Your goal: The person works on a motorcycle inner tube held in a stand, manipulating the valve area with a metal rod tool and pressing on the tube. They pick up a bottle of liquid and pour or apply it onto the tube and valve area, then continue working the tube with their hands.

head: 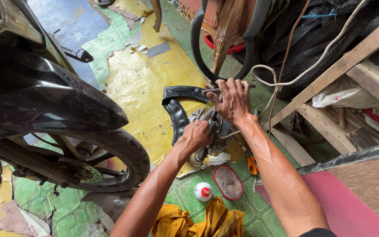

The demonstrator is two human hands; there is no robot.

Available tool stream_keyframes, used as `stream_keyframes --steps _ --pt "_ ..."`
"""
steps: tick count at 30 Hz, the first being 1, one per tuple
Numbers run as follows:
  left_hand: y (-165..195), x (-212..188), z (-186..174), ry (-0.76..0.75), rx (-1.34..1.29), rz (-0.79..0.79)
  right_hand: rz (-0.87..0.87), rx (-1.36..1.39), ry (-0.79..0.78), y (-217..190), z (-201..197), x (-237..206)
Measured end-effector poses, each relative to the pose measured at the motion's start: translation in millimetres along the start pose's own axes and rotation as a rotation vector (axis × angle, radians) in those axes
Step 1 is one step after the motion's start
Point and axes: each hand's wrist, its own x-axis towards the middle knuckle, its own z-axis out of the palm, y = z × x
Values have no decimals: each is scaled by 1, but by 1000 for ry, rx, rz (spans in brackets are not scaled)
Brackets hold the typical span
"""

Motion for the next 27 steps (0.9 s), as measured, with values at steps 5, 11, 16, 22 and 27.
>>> stream_keyframes --steps 5,11,16,22,27 --pt "3 0 -6 -86 9 -59 -11 -7 -70 9 4 1" --pt "10 4 3 1 -12 -44 -31 75 -13 20 -1 -4" --pt "12 4 7 -63 87 24 18 36 -85 19 -5 -2" --pt "6 2 0 -222 116 22 20 3 -83 17 -6 0" --pt "8 1 1 -258 114 -15 13 8 -64 15 -5 0"
